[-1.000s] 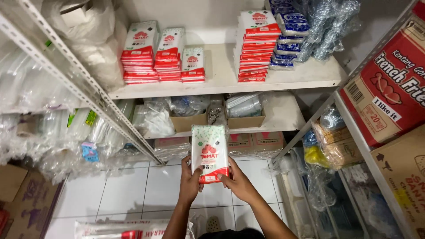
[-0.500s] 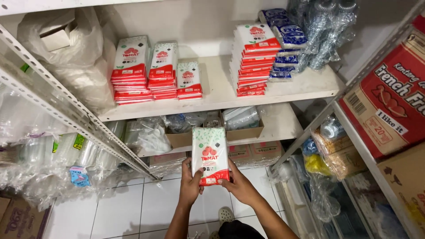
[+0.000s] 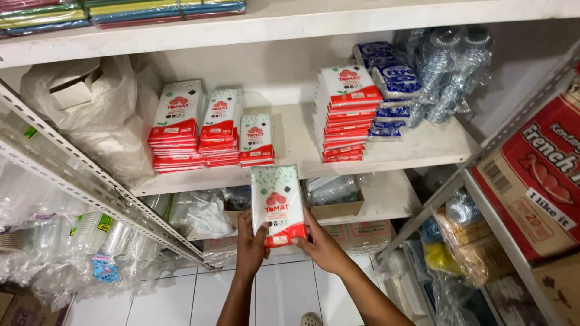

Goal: The person handles and organizes packages of plastic bags by hand, picking them up, rearranging them on shelves, and sorting through packaged items on the floor.

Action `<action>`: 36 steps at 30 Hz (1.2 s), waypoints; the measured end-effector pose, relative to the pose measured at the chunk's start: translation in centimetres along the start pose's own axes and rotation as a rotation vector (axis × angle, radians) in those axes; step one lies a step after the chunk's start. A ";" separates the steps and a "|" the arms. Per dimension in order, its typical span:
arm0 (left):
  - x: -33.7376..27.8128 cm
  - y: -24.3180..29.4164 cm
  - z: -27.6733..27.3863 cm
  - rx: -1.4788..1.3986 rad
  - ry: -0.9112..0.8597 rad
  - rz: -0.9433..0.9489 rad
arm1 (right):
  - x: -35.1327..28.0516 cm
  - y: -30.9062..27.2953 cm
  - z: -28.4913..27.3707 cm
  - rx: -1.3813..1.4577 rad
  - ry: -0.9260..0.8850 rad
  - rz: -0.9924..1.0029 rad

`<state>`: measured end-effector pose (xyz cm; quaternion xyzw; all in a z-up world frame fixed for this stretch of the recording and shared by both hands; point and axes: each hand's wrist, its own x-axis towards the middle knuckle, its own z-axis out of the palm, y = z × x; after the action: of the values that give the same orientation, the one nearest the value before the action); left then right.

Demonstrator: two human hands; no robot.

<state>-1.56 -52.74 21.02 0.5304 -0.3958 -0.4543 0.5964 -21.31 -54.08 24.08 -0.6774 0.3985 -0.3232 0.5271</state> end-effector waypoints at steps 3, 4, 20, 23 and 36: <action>2.0 -0.4 0.1 0.028 0.038 0.090 | 1.5 -0.8 -1.0 -0.048 -0.011 0.048; 2.6 -0.7 0.0 0.033 0.044 0.099 | 2.0 -0.9 -1.3 -0.057 -0.025 0.110; 9.5 5.9 -0.9 0.189 0.162 0.111 | 11.8 -2.7 -2.3 0.024 -0.075 -0.118; 12.7 5.9 -2.7 0.103 0.037 0.511 | 14.8 -3.2 -1.2 0.056 -0.087 -0.166; 28.2 10.2 -12.8 0.382 0.039 0.514 | 34.0 -5.7 5.9 0.076 0.002 -0.199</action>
<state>19.62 -76.14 29.26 0.5240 -0.5832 -0.1960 0.5889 0.97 -80.56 28.78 -0.6931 0.3171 -0.3895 0.5171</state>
